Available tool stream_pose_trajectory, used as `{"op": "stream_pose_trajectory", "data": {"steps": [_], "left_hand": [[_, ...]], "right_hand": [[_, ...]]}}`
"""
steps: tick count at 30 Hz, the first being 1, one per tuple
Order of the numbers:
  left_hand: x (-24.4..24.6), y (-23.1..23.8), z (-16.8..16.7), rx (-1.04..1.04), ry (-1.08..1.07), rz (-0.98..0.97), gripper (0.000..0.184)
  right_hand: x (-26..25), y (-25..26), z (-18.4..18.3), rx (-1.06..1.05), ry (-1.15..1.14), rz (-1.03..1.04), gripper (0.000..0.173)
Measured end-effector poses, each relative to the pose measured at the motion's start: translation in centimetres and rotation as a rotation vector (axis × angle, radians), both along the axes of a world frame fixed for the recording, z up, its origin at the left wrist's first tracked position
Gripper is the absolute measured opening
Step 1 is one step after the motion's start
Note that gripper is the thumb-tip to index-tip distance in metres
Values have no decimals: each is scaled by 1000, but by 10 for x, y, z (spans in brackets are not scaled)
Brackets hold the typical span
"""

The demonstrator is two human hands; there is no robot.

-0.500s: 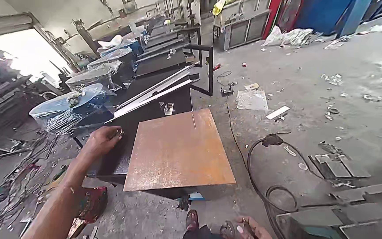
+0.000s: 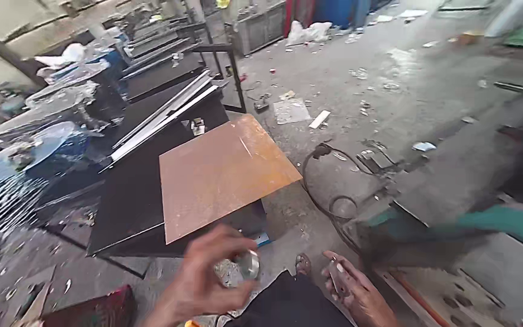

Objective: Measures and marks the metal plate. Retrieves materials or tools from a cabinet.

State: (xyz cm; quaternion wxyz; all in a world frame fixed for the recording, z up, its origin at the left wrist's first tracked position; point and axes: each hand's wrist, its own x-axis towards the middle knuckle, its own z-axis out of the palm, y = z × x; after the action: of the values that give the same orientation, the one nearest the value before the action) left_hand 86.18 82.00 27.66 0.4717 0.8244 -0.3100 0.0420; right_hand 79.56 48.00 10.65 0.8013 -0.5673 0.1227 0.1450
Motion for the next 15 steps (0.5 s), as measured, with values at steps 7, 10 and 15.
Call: {"op": "stream_pose_trajectory", "data": {"steps": [7,10,15], "left_hand": [[-22,-110,-106,194,-31,-633,47],[-45,-142,-116,149,-77,-759,65],[-67,-179,-125,21,361,-987,46]], "right_hand": [[-76,53,26,407,65,-187,57],[-118,54,36,351,62,-419,53],[-211,34,20,375,25,-786,40]]}}
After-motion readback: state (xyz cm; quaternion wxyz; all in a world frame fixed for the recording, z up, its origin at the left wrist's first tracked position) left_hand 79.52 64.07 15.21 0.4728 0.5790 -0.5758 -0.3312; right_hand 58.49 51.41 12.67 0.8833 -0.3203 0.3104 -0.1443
